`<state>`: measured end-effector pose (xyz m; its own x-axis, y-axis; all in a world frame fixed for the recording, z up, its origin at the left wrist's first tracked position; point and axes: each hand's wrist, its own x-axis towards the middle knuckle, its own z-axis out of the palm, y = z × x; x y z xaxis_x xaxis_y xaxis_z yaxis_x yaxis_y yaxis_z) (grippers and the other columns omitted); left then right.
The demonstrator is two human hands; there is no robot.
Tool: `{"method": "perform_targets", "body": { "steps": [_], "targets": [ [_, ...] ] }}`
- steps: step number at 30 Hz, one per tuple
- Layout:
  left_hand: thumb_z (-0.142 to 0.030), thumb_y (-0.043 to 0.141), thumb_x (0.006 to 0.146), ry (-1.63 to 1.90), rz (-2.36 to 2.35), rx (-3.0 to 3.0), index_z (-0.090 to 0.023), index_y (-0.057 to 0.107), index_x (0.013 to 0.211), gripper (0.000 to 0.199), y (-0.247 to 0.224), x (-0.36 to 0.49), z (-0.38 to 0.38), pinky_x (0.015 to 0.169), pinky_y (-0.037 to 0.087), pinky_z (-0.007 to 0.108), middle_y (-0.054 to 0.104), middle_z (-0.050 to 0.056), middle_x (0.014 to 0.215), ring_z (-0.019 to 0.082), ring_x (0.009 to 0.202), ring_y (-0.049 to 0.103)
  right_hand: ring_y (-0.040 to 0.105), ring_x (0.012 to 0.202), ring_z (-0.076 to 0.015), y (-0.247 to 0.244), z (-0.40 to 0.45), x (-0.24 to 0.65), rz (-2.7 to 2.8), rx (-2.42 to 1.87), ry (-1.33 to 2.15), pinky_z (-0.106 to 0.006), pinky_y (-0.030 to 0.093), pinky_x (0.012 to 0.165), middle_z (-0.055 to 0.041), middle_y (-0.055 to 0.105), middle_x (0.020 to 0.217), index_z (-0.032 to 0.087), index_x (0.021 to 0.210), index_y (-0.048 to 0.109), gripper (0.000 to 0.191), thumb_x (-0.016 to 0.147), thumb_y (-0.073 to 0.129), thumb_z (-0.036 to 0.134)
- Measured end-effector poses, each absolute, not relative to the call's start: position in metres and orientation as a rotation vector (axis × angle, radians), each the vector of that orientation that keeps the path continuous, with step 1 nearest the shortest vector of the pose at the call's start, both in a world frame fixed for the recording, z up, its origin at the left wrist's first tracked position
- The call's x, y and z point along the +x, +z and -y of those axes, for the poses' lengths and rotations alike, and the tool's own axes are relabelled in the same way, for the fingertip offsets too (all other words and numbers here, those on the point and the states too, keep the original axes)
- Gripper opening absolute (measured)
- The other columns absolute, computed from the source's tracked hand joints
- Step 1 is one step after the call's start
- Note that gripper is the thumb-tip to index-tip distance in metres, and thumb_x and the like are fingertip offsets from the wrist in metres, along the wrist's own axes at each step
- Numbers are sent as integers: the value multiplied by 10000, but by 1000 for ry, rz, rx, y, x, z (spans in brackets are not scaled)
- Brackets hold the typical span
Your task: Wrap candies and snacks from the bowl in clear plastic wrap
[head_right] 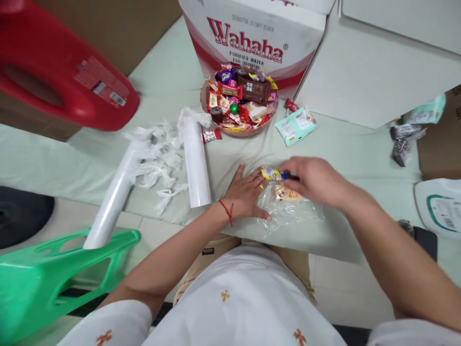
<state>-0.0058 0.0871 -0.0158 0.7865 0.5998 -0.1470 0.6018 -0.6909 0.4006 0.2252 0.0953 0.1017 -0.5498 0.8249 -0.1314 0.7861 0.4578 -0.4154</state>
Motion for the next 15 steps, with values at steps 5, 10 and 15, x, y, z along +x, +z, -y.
{"method": "perform_targets", "body": {
  "steps": [5, 10, 15],
  "targets": [
    [-868, 570, 771, -15, -907, 2542, -152, 209, 1664, 1201, -15, -5, -87, 1227, -156, 709, 123, 135, 1747, 378, 1616, 92, 672, 1057, -268, 52, -12, 239, 2493, -1458, 534, -389, 564, 780, -120, 693, 1193, 262, 1290, 661, 293, 1025, 547, 308],
    [-864, 577, 768, -35, -931, 2548, -153, 203, 1666, 1205, -14, -5, -87, 1231, -162, 698, 149, 141, 1743, 375, 1614, 110, 582, 924, -278, 24, 3, 239, 2569, -1462, 168, -419, 504, 766, -128, 698, 1094, 216, 1227, 659, 240, 1018, 557, 276],
    [-870, 599, 744, -63, -938, 2544, -155, 190, 1670, 1239, -14, -3, -87, 1234, -172, 676, 170, 159, 1737, 386, 1611, 124, 516, 908, -292, 13, -9, 248, 2557, -1507, 91, -431, 428, 770, -134, 659, 1005, 209, 1093, 654, 179, 1015, 562, 341]
  ]
}}
